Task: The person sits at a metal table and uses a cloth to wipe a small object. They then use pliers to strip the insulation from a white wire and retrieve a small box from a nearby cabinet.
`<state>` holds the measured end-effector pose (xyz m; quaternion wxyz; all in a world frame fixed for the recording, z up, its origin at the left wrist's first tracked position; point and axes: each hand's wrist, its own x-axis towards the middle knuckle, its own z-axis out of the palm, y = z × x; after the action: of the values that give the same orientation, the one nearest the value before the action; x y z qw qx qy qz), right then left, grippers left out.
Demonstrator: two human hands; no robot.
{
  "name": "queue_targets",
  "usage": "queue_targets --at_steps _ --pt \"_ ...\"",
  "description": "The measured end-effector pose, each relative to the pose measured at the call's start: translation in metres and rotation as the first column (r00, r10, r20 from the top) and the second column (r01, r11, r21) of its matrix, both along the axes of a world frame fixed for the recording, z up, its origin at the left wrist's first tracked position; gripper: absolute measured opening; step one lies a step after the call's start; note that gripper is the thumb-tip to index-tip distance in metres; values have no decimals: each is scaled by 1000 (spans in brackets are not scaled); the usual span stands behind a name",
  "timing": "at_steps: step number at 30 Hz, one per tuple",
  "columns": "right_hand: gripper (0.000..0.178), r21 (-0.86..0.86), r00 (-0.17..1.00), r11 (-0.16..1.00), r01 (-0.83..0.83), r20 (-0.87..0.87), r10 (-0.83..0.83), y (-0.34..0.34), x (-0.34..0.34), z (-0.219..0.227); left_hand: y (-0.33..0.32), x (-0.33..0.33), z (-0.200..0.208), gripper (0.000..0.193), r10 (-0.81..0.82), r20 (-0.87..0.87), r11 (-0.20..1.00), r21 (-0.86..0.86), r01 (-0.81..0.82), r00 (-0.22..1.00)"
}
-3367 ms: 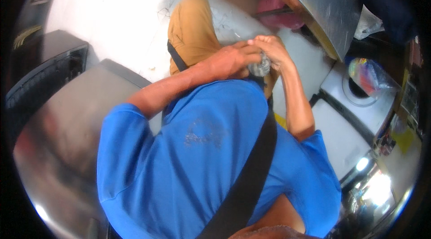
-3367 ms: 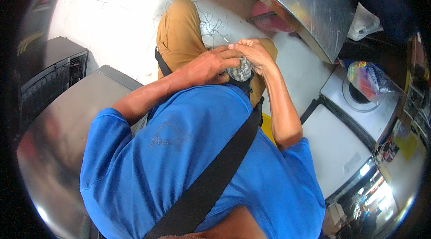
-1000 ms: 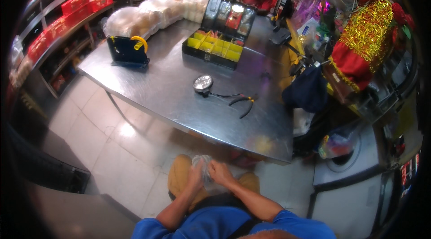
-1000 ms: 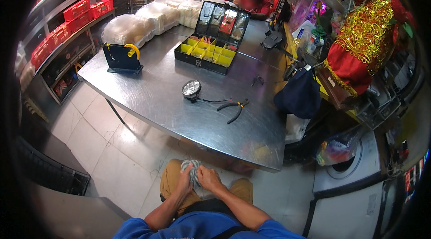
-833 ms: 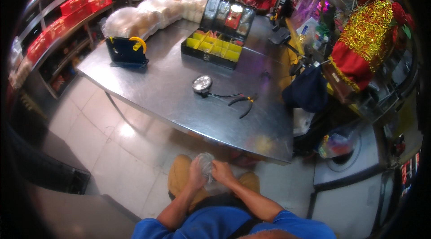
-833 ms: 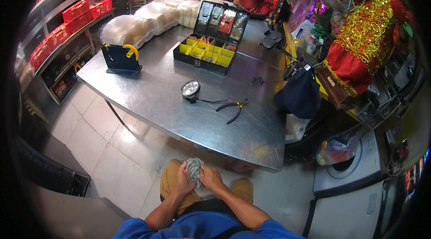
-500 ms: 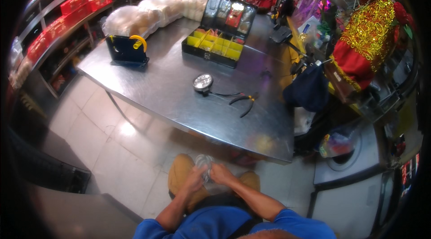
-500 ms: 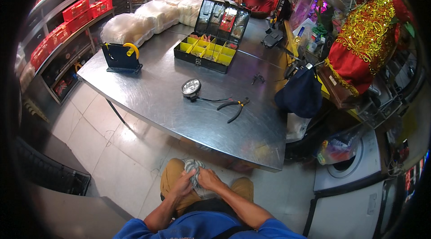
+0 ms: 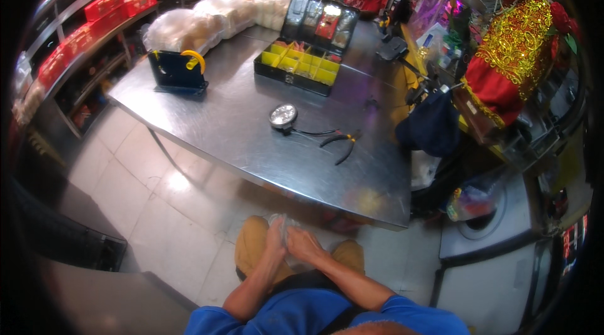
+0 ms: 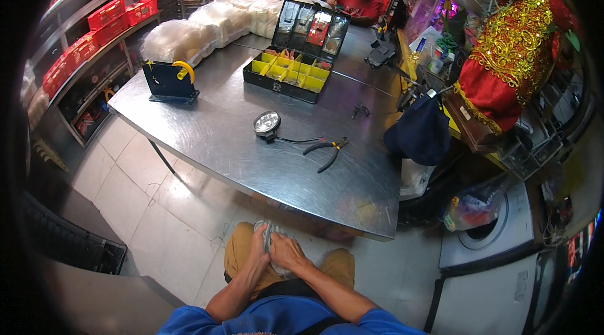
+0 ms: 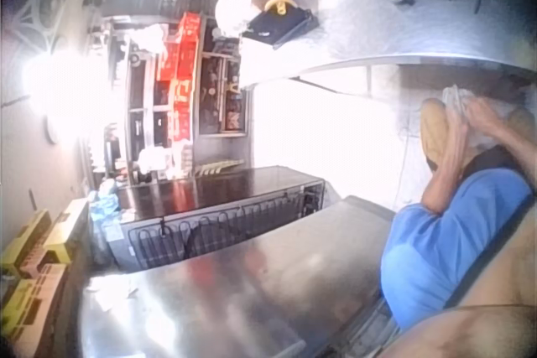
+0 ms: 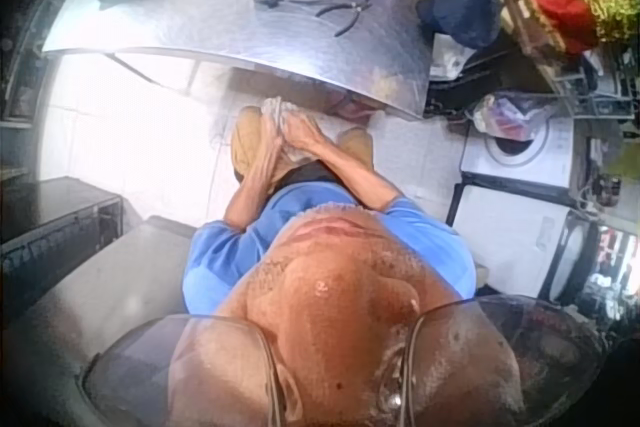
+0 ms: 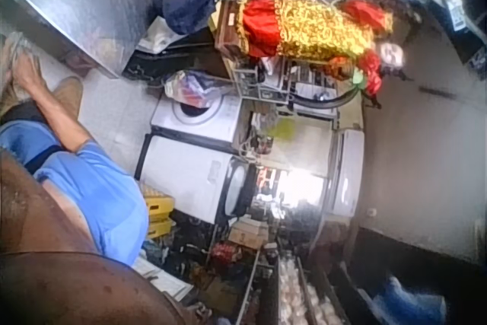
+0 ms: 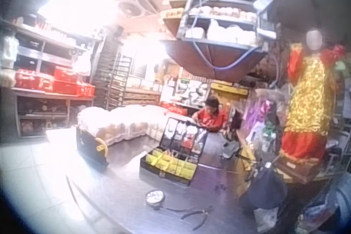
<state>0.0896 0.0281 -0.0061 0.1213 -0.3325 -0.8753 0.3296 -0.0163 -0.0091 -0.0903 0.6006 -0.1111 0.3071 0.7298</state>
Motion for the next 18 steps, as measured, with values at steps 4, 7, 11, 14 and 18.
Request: queue_targets --at_steps 4,7,11,14,18 --pt "22 63 995 998 27 -92 -21 1 0 1 6 -13 9 17 63 46 996 60 -66 997" --pt "21 53 997 999 7 -83 -3 6 3 0 7 -12 28 17 58 59 995 82 -63 997" --pt "22 -12 999 1000 -10 -46 9 12 13 -3 6 -14 53 14 78 144 993 78 -90 987" --pt "21 95 998 994 53 -42 -49 12 43 -43 1 -26 64 15 104 190 984 122 -128 976" --pt "24 10 959 963 268 98 -268 20 115 -20 -9 -51 78 19 288 189 958 -37 -286 939"
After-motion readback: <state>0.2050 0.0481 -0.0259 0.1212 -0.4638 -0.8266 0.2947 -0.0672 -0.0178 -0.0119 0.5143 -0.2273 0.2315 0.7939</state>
